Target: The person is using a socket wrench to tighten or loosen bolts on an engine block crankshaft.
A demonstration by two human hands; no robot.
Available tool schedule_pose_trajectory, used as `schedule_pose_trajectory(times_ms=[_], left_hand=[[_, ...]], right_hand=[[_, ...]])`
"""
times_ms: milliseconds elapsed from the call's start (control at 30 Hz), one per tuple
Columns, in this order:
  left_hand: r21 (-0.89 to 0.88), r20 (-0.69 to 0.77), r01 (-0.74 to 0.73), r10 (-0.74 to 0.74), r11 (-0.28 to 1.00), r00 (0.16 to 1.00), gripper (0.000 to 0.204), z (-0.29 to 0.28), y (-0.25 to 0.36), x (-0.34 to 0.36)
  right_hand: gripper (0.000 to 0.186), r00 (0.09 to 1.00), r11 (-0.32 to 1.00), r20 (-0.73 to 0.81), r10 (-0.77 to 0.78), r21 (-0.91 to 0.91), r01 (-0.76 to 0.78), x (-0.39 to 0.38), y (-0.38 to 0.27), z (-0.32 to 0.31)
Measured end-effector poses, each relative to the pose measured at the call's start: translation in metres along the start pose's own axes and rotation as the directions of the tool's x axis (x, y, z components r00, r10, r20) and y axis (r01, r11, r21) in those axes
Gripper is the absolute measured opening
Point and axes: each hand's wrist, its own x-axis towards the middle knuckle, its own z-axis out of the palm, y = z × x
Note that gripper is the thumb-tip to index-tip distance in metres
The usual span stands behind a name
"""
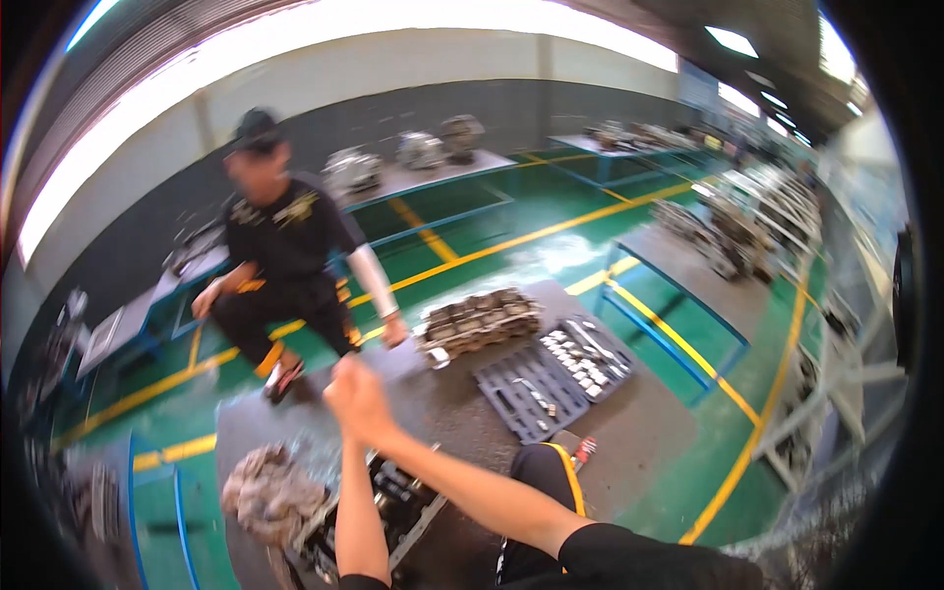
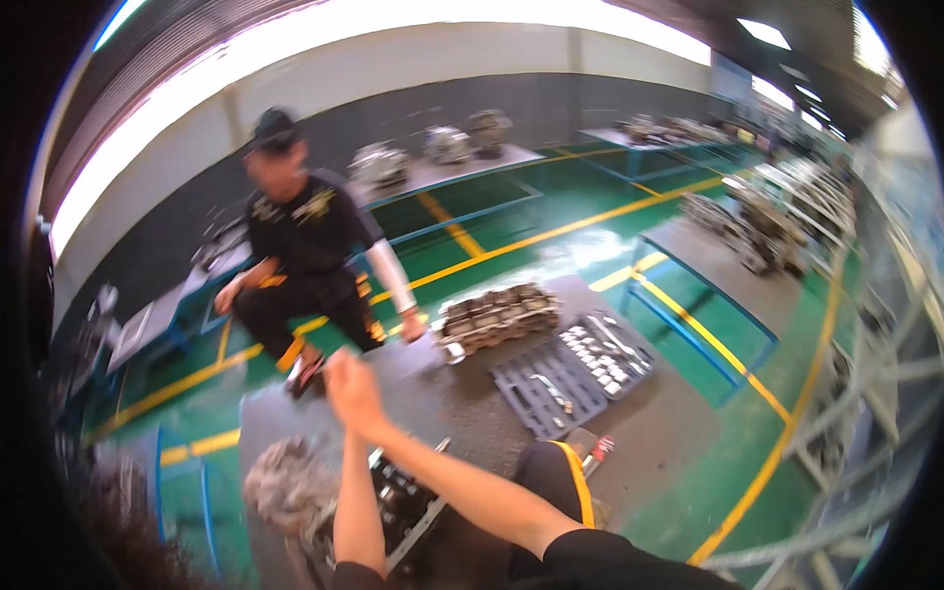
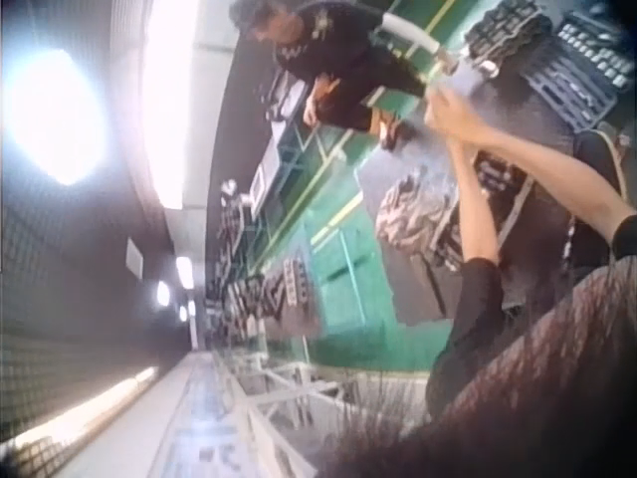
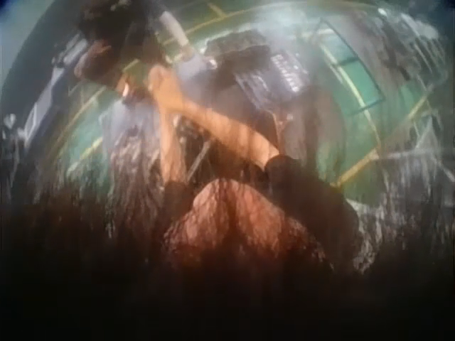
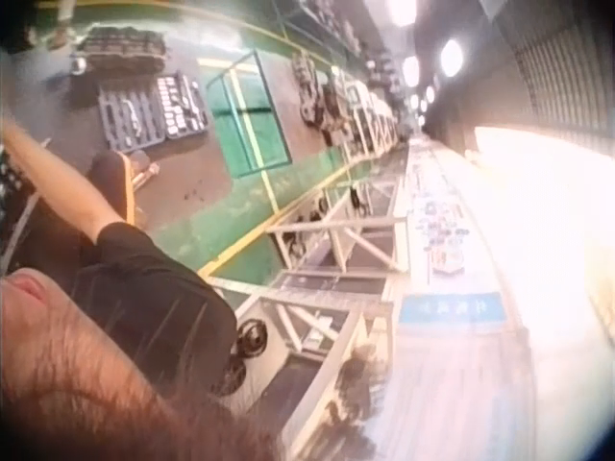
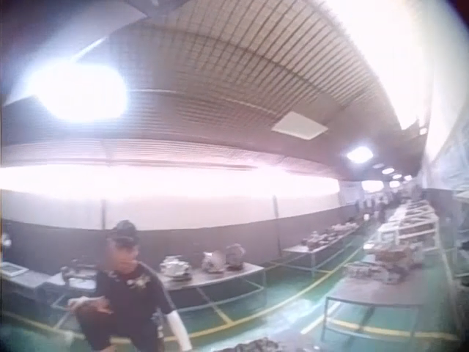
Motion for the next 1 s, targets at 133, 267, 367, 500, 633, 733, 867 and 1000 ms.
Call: schedule_pose_trajectory(times_ms=[133, 267, 367, 500, 633, 733, 867, 1000], left_hand=[[0.379, 0.16, -0.168, 0.114, 0.91, 0.98, 0.014, -0.037, 0.015, -0.058], [0.417, 0.123, -0.025, -0.03, 0.908, 0.992, 0.019, -0.03, 0.034, -0.12], [0.172, 0.447, -0.001, -0.078, 0.985, 0.891, 0.012, -0.008, -0.043, -0.102], [-0.06, 0.327, 0.143, -0.116, 0.988, 0.938, 0.009, 0.032, 0.031, -0.049], [-0.372, 0.099, 0.191, -0.166, 0.908, 0.981, 0.017, -0.002, 0.002, -0.022], [0.316, 0.004, -0.029, 0.029, 0.948, 1.0, 0.013, -0.047, -0.017, -0.021], [0.349, -0.092, -0.127, 0.169, 0.928, 0.981, 0.016, -0.051, 0.016, -0.073], [0.234, 0.134, 0.022, -0.054, 0.972, 0.99, 0.015, -0.058, 0.025, -0.107]], right_hand=[[0.034, 0.995, 0.996, 0.082, 0.063, 0.051, -0.068, 0.023, 0.0, 0.001], [0.03, 0.987, 0.98, 0.15, 0.053, 0.184, -0.08, -0.008, 0.005, 0.034], [0.026, 0.978, 0.922, 0.091, 0.188, 0.325, -0.208, -0.016, -0.027, 0.029], [0.027, 0.989, 0.99, -0.094, 0.117, 0.088, -0.108, -0.02, -0.049, 0.019], [0.027, 0.983, 0.985, -0.183, 0.031, 0.172, 0.001, -0.011, -0.006, 0.015], [0.026, 0.99, 0.984, -0.116, 0.079, 0.17, -0.058, -0.012, -0.007, 0.035], [0.023, 0.95, 0.96, -0.157, -0.269, -0.121, 0.251, -0.018, 0.006, 0.048], [0.026, 0.974, 0.978, -0.099, -0.202, -0.075, 0.196, -0.009, -0.007, 0.04]])
